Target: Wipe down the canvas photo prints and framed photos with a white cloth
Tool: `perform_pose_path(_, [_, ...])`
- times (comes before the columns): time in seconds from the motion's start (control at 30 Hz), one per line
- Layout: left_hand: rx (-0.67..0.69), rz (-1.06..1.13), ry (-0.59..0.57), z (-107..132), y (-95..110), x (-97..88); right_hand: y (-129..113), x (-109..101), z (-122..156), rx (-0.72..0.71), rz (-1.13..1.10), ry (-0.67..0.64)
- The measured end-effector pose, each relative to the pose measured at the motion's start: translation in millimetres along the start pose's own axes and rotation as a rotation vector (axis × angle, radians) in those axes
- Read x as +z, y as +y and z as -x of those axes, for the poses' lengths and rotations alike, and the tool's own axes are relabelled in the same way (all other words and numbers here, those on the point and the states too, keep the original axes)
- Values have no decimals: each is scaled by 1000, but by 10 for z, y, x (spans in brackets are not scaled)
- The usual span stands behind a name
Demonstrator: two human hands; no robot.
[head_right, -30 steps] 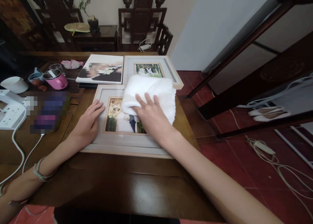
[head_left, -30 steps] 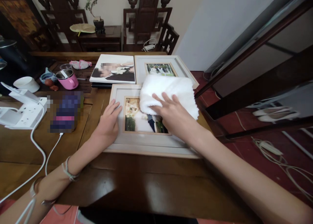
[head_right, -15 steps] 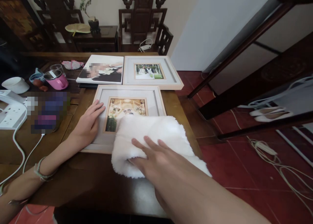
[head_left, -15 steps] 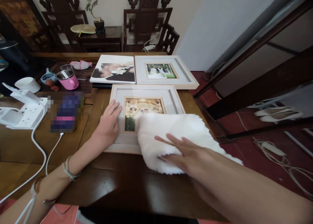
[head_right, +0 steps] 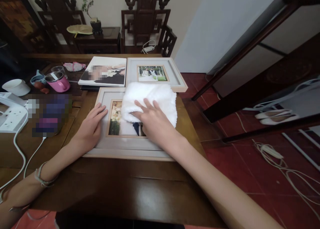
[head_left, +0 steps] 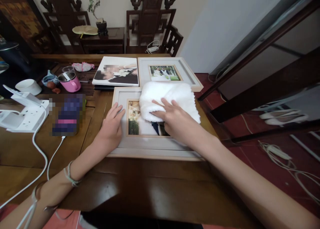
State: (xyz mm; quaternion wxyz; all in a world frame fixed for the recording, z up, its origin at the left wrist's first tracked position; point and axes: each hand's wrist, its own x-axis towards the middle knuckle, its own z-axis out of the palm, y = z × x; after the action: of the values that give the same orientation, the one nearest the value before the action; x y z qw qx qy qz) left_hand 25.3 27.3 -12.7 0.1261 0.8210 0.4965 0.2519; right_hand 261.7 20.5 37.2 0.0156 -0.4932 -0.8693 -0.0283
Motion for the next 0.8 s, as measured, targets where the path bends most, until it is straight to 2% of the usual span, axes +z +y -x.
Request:
perform_pose_path(0.1, [-2, 2, -1, -1, 4, 0, 2, -4, -37, 8, 5, -16])
perform_pose_path(0.2, [-5, 3, -3, -7, 1, -2, -58, -92, 26, -4, -4, -75])
perform_pose_path(0.37, [3, 2, -3, -17, -13, -7, -213, -232, 390, -130, -118, -91])
perform_pose_path(0.53, [11, -11, 5, -14, -10, -2, -294, -235, 744, -222, -208, -38])
perform_pose_path(0.63, [2, -12, 16, -8, 5, 5, -265, -203, 719, -210, -214, -44])
perform_pose_path(0.8, [-22, -12, -6, -8, 33, 1, -133, -111, 429, -115, -203, -66])
